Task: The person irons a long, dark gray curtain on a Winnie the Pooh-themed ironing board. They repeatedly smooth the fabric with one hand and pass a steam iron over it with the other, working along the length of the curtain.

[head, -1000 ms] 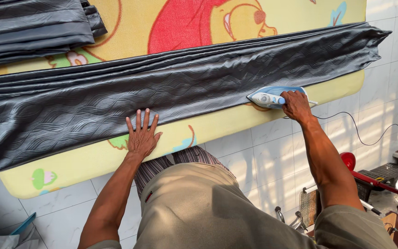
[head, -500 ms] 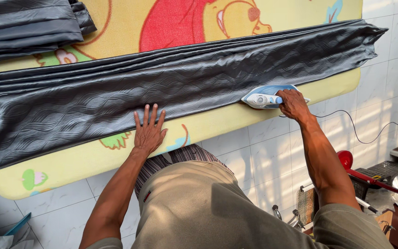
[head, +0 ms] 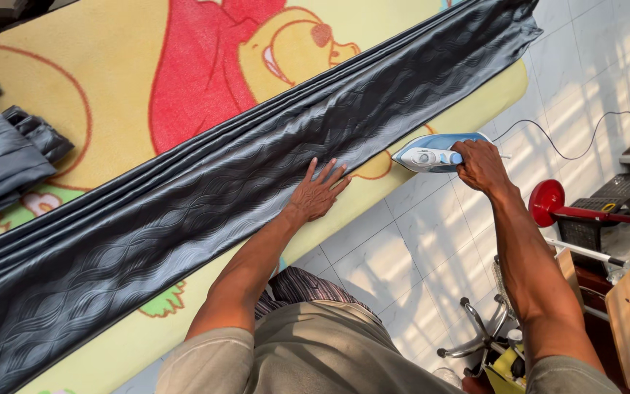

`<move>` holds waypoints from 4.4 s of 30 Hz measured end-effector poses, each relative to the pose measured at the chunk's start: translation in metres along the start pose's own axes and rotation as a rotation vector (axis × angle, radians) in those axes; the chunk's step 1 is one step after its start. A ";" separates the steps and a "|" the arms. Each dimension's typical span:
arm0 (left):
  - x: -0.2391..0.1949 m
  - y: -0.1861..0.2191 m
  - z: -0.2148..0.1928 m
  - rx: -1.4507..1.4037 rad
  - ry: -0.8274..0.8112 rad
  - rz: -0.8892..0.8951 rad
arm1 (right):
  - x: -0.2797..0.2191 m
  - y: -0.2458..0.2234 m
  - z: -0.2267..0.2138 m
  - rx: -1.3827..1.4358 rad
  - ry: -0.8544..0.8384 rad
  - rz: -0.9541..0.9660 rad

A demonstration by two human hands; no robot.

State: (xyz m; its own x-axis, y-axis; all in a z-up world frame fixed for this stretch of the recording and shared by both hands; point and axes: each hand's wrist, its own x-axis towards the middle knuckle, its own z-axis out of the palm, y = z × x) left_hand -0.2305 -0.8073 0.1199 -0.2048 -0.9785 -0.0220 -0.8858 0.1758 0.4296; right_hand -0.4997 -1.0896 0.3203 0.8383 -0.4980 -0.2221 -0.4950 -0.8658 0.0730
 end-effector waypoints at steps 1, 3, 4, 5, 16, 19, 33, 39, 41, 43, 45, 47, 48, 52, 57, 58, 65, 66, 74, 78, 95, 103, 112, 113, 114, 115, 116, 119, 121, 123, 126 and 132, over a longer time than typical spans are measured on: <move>0.009 -0.004 0.004 0.045 0.016 0.009 | -0.002 0.000 0.002 0.007 -0.008 0.007; 0.018 -0.013 0.010 0.080 0.032 0.013 | 0.003 0.000 0.004 0.012 -0.044 0.011; 0.016 -0.018 0.012 0.073 0.027 0.010 | 0.007 -0.001 0.005 0.012 -0.071 0.011; 0.014 -0.021 0.012 0.066 0.023 0.006 | 0.012 -0.002 0.007 0.012 -0.099 0.010; -0.005 -0.032 -0.007 -0.002 -0.155 -0.049 | 0.074 -0.033 0.023 -0.054 -0.173 -0.099; -0.007 -0.035 -0.007 0.019 -0.178 -0.069 | 0.089 -0.040 0.027 -0.058 -0.210 -0.128; -0.063 -0.045 -0.004 -0.002 -0.102 -0.133 | 0.091 -0.081 0.043 -0.008 -0.202 -0.190; -0.117 -0.052 0.000 -0.009 -0.047 -0.174 | 0.089 -0.114 0.044 -0.014 -0.186 -0.256; -0.131 -0.056 0.002 0.004 -0.028 -0.187 | 0.089 -0.126 0.044 -0.018 -0.203 -0.280; -0.144 -0.061 0.005 0.022 0.006 -0.198 | 0.088 -0.138 0.042 -0.013 -0.197 -0.295; -0.158 -0.063 0.008 0.023 0.017 -0.221 | 0.086 -0.152 0.041 0.004 -0.198 -0.306; -0.171 -0.067 0.009 0.014 0.008 -0.253 | 0.086 -0.165 0.040 0.032 -0.199 -0.309; -0.179 -0.067 0.010 0.017 -0.002 -0.264 | 0.084 -0.172 0.040 0.020 -0.194 -0.313; -0.209 -0.070 0.008 0.023 0.011 -0.313 | 0.082 -0.194 0.036 -0.001 -0.172 -0.342; -0.244 -0.071 0.010 0.129 0.039 -0.356 | 0.080 -0.225 0.035 0.001 -0.155 -0.397; -0.251 -0.071 0.010 0.127 0.053 -0.367 | 0.080 -0.233 0.035 0.002 -0.159 -0.408; -0.302 -0.076 0.012 0.121 0.154 -0.434 | 0.074 -0.291 0.033 -0.032 -0.185 -0.435; -0.311 -0.078 0.012 0.127 0.143 -0.448 | 0.072 -0.302 0.034 -0.032 -0.186 -0.440; -0.389 -0.083 0.012 0.095 0.110 -0.567 | 0.060 -0.391 0.040 0.004 -0.170 -0.469; -0.434 -0.088 0.017 0.076 0.126 -0.640 | 0.062 -0.434 0.045 0.002 -0.187 -0.486; -0.626 -0.091 0.035 0.046 0.310 -1.019 | 0.064 -0.620 0.058 -0.003 -0.188 -0.683; -0.695 -0.087 0.031 -0.013 0.468 -1.234 | 0.058 -0.691 0.058 -0.011 -0.273 -0.719; -0.761 -0.088 0.059 -0.815 1.041 -2.157 | 0.059 -0.748 0.066 0.067 -0.174 -0.902; -0.769 -0.095 0.065 -1.136 1.073 -2.242 | 0.059 -0.752 0.066 0.084 -0.139 -0.939; -0.780 -0.106 0.071 -1.233 1.175 -2.243 | 0.063 -0.761 0.067 0.095 -0.126 -0.956; -0.789 -0.115 0.078 -1.330 1.281 -2.235 | 0.067 -0.771 0.068 0.106 -0.114 -0.973; -0.790 -0.116 0.091 -1.438 1.363 -2.217 | 0.062 -0.772 0.069 0.116 -0.113 -0.972; -0.804 -0.139 0.114 -1.632 1.470 -2.123 | 0.058 -0.787 0.066 0.099 -0.203 -0.954; -0.802 -0.147 0.130 -1.742 1.603 -2.073 | 0.051 -0.788 0.064 0.163 -0.122 -1.007; -0.810 -0.158 0.135 -1.828 1.758 -2.031 | 0.049 -0.802 0.062 0.176 -0.101 -1.023; -0.818 -0.168 0.130 -2.024 1.981 -1.888 | 0.046 -0.820 0.058 0.147 -0.134 -0.991; -0.827 -0.150 0.126 -2.397 2.372 -1.280 | 0.035 -0.862 0.055 0.117 -0.147 -0.926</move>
State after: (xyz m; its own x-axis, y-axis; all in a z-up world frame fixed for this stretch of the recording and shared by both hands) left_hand 0.0193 -0.0110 -0.0401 0.2951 0.0185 -0.9553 0.3281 0.9371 0.1195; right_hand -0.0559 -0.3578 0.1963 0.8762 0.4035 -0.2634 0.3271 -0.8995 -0.2898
